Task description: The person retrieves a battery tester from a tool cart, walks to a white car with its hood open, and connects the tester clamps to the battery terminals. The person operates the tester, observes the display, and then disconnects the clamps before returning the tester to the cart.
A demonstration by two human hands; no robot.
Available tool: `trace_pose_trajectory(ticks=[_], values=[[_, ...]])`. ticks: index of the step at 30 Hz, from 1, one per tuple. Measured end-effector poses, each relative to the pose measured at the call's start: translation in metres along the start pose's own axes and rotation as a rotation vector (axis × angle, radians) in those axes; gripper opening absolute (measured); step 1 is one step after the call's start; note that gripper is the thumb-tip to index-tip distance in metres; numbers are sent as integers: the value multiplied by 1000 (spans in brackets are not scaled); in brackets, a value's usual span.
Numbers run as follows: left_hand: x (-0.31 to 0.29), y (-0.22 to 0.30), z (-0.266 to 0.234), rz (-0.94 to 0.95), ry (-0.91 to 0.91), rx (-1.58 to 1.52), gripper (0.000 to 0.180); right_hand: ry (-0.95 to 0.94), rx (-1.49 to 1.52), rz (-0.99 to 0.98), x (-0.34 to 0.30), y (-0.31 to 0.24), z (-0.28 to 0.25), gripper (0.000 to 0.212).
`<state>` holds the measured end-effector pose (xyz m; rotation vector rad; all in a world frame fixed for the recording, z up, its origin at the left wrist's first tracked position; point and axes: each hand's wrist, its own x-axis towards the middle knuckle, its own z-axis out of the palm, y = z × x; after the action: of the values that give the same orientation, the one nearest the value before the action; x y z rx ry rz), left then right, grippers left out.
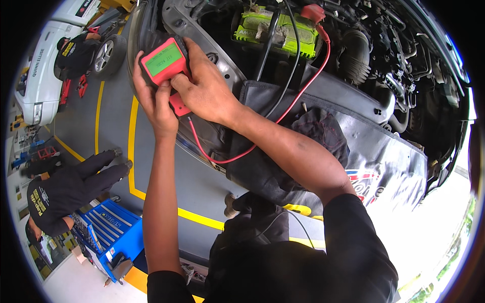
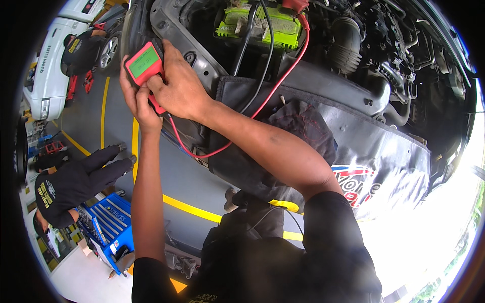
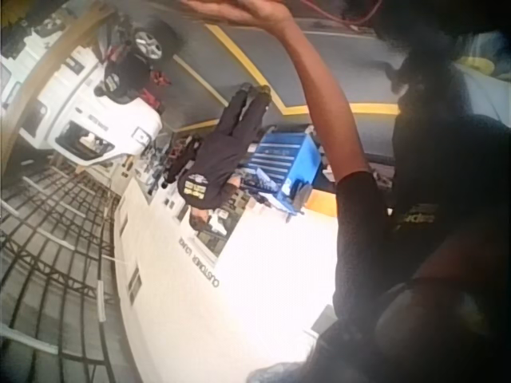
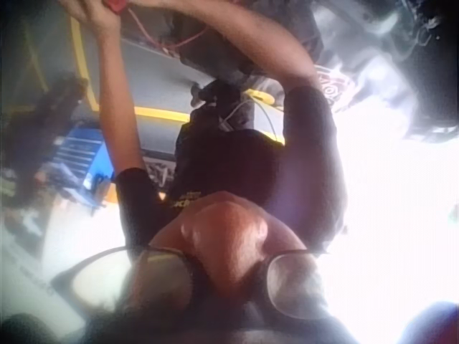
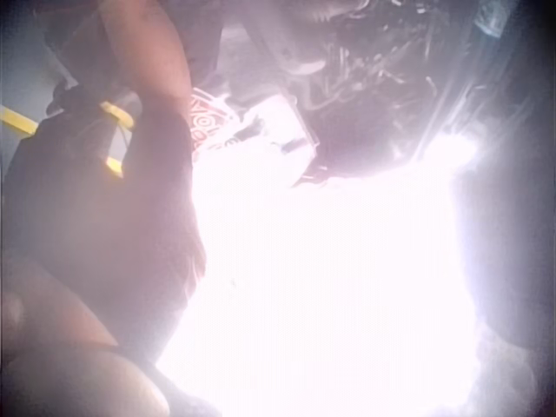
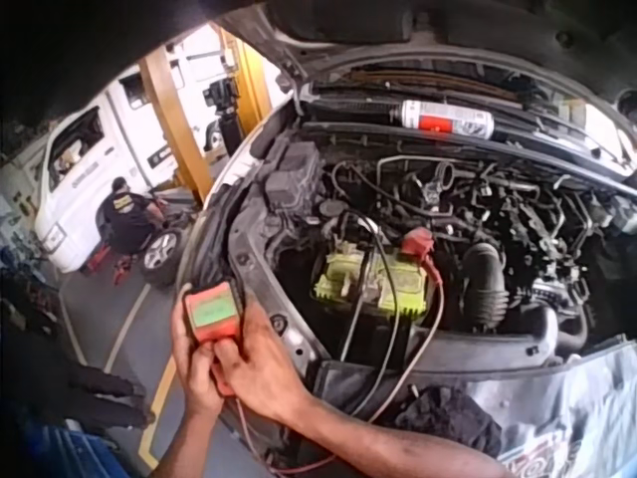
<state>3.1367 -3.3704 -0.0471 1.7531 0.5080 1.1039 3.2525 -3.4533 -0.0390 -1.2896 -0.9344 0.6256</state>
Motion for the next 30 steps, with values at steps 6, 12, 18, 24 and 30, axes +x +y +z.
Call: trace_pose_trajectory(ticks=[6,12,18,24,30], values=[[1,-2,0,3,11,4,70,2,2,7,1,0,0,85],[0,-3,-3,-2,-5,-13,72,-24,41,50,0,-5,-1,85],[0,-5,-2,-15,-4,-35,72,-7,11,24,0,-4,-1,85],[1,-5,-3,-18,-1,-54,72,-11,5,13,1,-1,2,86],[0,-5,-5,-35,-33,-56,73,2,24,9,1,3,2,86]])
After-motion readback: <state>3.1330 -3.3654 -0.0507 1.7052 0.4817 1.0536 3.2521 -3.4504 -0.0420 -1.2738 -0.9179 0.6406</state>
